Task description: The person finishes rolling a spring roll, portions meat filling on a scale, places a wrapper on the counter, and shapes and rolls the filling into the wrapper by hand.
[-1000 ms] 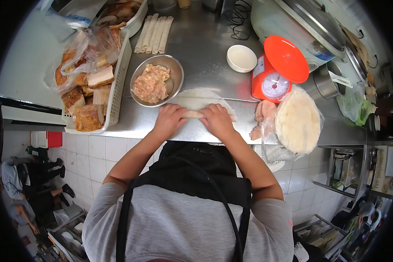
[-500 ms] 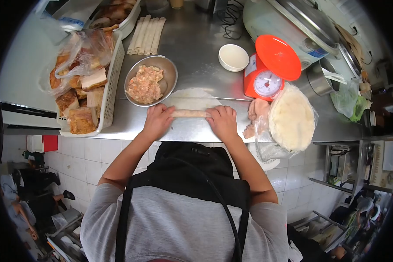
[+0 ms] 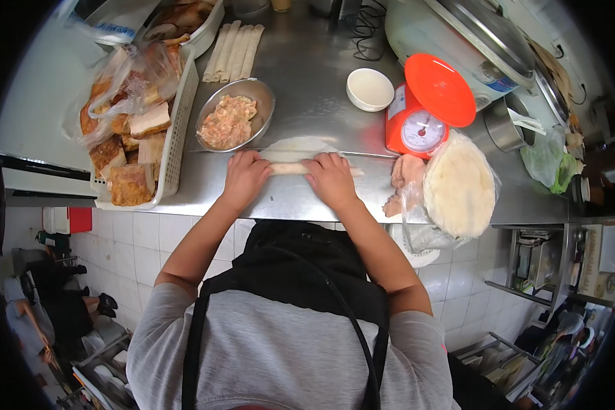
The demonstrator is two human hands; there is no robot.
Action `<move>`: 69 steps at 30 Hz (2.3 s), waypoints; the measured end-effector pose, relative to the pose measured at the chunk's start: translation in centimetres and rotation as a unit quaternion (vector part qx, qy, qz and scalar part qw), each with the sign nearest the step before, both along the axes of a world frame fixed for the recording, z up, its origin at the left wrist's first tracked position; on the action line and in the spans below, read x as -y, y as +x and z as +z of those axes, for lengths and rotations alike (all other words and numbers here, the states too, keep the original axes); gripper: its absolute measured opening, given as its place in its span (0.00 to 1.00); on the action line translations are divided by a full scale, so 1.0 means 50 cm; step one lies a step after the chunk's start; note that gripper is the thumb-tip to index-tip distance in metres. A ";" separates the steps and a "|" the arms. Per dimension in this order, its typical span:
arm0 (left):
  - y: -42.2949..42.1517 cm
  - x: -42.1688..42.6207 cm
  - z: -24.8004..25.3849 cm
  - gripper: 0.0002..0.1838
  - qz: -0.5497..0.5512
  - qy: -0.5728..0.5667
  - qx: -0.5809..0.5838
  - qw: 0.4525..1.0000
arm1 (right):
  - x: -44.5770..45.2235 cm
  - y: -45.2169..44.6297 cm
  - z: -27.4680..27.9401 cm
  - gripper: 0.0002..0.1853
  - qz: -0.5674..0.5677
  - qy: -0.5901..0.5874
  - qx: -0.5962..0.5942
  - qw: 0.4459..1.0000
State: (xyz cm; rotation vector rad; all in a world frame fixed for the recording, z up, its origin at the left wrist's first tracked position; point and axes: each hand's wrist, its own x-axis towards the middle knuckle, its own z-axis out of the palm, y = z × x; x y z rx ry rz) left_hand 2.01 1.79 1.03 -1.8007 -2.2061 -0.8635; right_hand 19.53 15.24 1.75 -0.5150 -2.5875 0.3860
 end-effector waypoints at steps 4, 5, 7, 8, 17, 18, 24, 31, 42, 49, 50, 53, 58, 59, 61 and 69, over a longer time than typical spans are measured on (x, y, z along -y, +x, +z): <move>0.028 -0.022 -0.015 0.12 -0.015 0.016 -0.016 1.000 | -0.014 -0.005 -0.015 0.15 0.017 -0.039 0.018 0.999; 0.040 -0.028 -0.017 0.13 -0.032 0.024 -0.017 0.999 | -0.016 -0.006 -0.018 0.15 0.017 -0.050 0.027 0.998; 0.057 -0.035 -0.010 0.14 -0.055 0.025 0.008 0.998 | -0.022 -0.008 -0.019 0.16 0.017 -0.070 0.047 0.996; 0.061 -0.039 -0.010 0.14 -0.058 0.027 0.022 0.998 | -0.030 -0.006 -0.015 0.16 0.029 -0.079 0.069 0.994; 0.062 -0.042 -0.021 0.13 -0.057 0.034 0.051 0.997 | -0.241 -0.061 0.054 0.20 -0.301 0.151 0.184 0.923; 0.061 -0.042 -0.020 0.13 -0.056 0.033 0.051 0.997 | -0.247 -0.065 0.061 0.19 -0.306 0.142 0.205 0.919; 0.061 -0.042 -0.021 0.13 -0.050 0.047 0.058 0.996 | -0.238 -0.016 0.073 0.15 -0.126 0.018 0.030 0.991; 0.060 -0.043 -0.017 0.15 -0.049 0.053 0.068 0.995 | -0.149 0.068 0.050 0.25 0.068 0.001 0.248 0.966; 0.060 -0.043 -0.014 0.13 -0.047 0.036 0.069 0.996 | -0.171 0.027 0.032 0.31 0.104 0.184 0.288 0.934; 0.059 -0.046 -0.015 0.13 -0.044 0.047 0.070 0.995 | -0.190 0.104 0.131 0.29 0.138 0.126 0.371 0.909; 0.059 -0.045 -0.015 0.13 -0.045 0.047 0.070 0.995 | -0.201 0.075 0.163 0.27 0.108 0.075 0.363 0.922; 0.060 -0.044 -0.019 0.13 -0.044 0.047 0.067 0.996 | -0.275 0.013 0.132 0.21 -0.033 0.103 0.194 0.975; 0.059 -0.040 -0.016 0.15 -0.038 0.042 0.079 0.995 | -0.317 -0.049 0.088 0.22 -0.176 0.143 0.323 0.919; 0.058 -0.037 -0.013 0.15 -0.037 0.040 0.082 0.995 | -0.318 -0.051 0.090 0.22 -0.173 0.138 0.355 0.908; 0.052 -0.032 -0.011 0.17 -0.018 0.037 0.081 0.996 | -0.291 -0.039 0.110 0.22 -0.141 0.144 0.215 0.956; 0.014 0.008 -0.026 0.19 0.045 0.020 0.087 0.995 | -0.148 -0.021 0.036 0.23 0.125 0.053 0.287 0.948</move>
